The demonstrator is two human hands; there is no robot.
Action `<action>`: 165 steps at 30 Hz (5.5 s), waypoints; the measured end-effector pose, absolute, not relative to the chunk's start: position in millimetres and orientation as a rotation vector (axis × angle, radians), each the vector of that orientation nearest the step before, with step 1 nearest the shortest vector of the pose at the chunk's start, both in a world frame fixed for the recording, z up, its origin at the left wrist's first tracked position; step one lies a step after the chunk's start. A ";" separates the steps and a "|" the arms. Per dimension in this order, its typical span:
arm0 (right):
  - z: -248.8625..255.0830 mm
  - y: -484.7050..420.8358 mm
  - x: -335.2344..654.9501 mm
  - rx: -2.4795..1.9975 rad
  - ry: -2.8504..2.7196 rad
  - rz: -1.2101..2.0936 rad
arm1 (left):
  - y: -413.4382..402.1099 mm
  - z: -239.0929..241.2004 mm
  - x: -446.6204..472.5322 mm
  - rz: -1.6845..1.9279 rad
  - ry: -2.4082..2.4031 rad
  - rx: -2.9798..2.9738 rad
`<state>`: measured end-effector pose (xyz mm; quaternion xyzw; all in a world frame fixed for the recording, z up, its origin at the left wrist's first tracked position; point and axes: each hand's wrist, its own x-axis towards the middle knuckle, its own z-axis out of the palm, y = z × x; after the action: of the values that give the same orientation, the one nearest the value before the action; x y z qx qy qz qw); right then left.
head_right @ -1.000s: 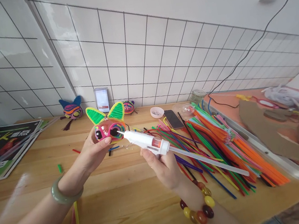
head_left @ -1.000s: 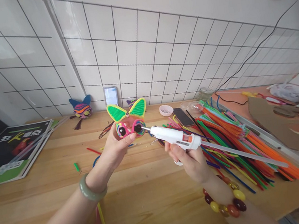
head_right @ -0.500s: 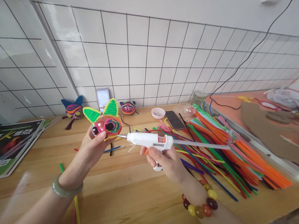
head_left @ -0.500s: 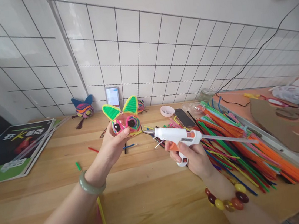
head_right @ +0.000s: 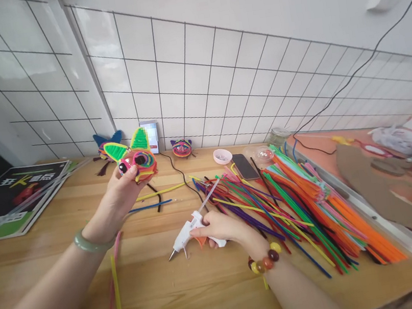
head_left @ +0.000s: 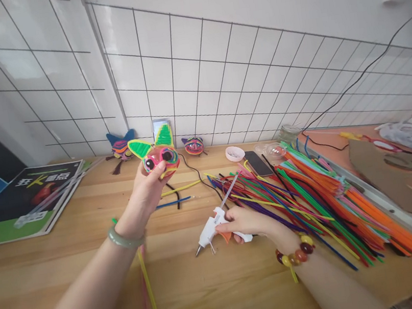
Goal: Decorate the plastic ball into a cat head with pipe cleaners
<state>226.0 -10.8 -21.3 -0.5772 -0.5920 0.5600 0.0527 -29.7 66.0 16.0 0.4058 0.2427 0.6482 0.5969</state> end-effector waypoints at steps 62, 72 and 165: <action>69.2 0.4 171.8 -0.799 -1.744 0.350 | 28.7 32.2 -5.3 1.380 0.430 1.288; 69.9 -0.7 174.4 -0.725 -1.764 0.359 | 29.8 30.2 -8.3 1.373 0.375 1.349; 27.0 21.2 200.5 -0.996 -1.580 0.814 | 53.8 -5.7 -3.4 1.354 0.575 1.257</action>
<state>200.5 21.2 27.0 -0.4163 -0.6601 0.3402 0.5246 -3.4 53.8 -5.7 0.5350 0.2448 0.5764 0.5671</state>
